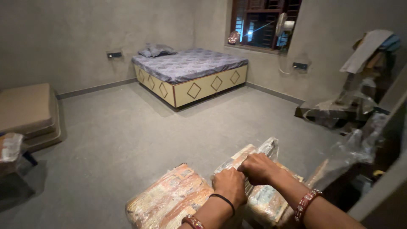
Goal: The person wipes a beige sofa with a dark cloth, then wipes the plastic-wrapped surfaces of two chairs. The person then removes the plastic wrap from the chairs.
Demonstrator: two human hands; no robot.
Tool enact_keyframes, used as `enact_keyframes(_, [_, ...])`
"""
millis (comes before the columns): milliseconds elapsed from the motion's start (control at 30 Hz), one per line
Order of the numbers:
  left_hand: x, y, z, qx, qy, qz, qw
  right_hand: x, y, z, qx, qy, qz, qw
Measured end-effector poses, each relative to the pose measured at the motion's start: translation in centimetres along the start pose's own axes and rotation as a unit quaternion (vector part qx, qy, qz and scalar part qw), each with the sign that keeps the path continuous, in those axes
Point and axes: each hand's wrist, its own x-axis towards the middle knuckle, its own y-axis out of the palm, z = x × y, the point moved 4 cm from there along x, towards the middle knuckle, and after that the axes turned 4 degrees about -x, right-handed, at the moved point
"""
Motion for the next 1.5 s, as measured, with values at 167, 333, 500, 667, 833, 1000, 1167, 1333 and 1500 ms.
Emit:
enact_keyframes(167, [-0.5, 1.4, -3.7, -0.005, 0.048, -0.030, 0.998, -3.9, 0.6, -1.7, 0.003, -0.001, -0.012, 1.000])
enact_keyframes(333, [-0.5, 2.2, -5.9, -0.010, 0.050, -0.011, 0.999, -6.2, 1.0, -2.7, -0.013, 0.019, 0.005, 1.000])
enact_keyframes(500, [-0.2, 2.9, -7.3, 0.000, 0.057, -0.041, 0.998, -7.7, 0.7, -3.0, -0.007, 0.016, -0.010, 1.000])
enact_keyframes(667, [0.5, 3.6, -7.2, -0.016, 0.064, -0.069, 0.995, -8.2, 0.3, -3.2, 0.000, 0.031, -0.016, 0.999])
enact_keyframes(833, [0.2, 2.8, -6.2, 0.013, 0.085, -0.095, 0.992, -7.7, 0.0, -2.7, -0.022, 0.038, -0.011, 0.999])
enact_keyframes(1000, [-1.1, 1.0, -5.7, 0.005, 0.053, -0.064, 0.996, -7.1, -1.0, -1.7, 0.000, 0.073, 0.015, 0.997])
enact_keyframes(1167, [-1.2, 0.6, -5.2, 0.019, 0.046, -0.063, 0.997, -6.3, -1.8, -0.8, -0.006, 0.085, 0.064, 0.994])
enact_keyframes(1333, [-0.6, 0.8, -4.7, 0.022, 0.043, -0.082, 0.995, -5.6, -2.4, 0.1, 0.032, 0.082, 0.105, 0.991])
enact_keyframes(1500, [-0.3, 0.7, -3.9, 0.012, 0.029, -0.076, 0.997, -4.8, -1.8, 1.2, -0.001, 0.088, 0.171, 0.981])
